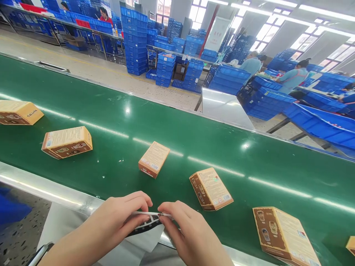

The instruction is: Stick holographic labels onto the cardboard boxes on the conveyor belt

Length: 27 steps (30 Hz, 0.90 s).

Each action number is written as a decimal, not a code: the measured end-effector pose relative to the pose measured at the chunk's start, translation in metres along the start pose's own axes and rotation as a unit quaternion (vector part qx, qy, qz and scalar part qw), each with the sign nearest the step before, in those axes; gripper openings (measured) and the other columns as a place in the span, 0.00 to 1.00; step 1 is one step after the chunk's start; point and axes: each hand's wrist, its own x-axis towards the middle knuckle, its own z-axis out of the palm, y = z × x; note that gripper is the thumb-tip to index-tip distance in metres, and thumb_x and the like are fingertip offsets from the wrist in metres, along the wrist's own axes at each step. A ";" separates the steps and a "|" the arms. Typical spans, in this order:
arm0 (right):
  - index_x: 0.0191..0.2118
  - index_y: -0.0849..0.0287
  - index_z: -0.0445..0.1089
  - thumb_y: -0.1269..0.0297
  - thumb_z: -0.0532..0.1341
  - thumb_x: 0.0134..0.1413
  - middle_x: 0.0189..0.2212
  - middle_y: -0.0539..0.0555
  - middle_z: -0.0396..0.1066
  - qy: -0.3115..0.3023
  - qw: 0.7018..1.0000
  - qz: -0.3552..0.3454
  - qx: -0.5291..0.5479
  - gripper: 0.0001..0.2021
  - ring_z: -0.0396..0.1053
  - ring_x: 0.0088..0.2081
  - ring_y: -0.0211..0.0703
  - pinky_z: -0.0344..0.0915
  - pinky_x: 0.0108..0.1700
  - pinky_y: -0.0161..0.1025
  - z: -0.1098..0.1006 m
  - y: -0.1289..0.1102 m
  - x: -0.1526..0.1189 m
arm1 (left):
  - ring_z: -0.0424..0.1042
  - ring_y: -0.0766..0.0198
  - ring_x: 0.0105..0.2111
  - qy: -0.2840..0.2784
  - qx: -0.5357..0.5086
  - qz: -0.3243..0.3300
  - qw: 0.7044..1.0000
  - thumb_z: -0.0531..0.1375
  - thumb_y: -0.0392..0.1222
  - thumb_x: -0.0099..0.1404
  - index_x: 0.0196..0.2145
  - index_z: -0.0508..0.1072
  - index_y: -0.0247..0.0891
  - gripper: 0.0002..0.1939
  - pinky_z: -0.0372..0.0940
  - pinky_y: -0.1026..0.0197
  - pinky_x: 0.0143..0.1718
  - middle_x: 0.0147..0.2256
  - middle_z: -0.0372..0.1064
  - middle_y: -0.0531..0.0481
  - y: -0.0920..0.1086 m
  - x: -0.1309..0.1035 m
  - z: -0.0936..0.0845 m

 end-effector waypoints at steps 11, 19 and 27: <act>0.37 0.58 0.69 0.76 0.53 0.69 0.31 0.52 0.76 0.105 0.978 -0.104 -0.150 0.11 0.71 0.33 0.42 0.70 0.38 0.41 0.008 -0.022 0.013 | 0.73 0.68 0.21 0.057 0.080 0.107 0.989 0.45 0.34 0.73 0.30 0.64 0.42 0.15 0.60 0.66 0.23 0.39 0.78 0.55 -0.004 0.002 -0.002; 0.36 0.60 0.70 0.82 0.51 0.65 0.28 0.51 0.75 0.134 0.969 -0.111 -0.177 0.14 0.68 0.28 0.39 0.68 0.41 0.41 0.018 -0.018 0.009 | 0.79 0.66 0.30 0.011 0.003 0.078 0.997 0.46 0.40 0.75 0.37 0.70 0.45 0.14 0.66 0.69 0.29 0.40 0.78 0.56 -0.017 0.003 -0.007; 0.40 0.58 0.72 0.74 0.59 0.67 0.40 0.53 0.80 0.124 0.983 -0.119 -0.068 0.06 0.76 0.46 0.44 0.67 0.56 0.42 0.004 -0.017 0.001 | 0.79 0.66 0.32 -0.060 -0.017 0.016 0.998 0.49 0.42 0.74 0.35 0.72 0.44 0.13 0.70 0.69 0.34 0.41 0.79 0.56 -0.015 0.006 -0.013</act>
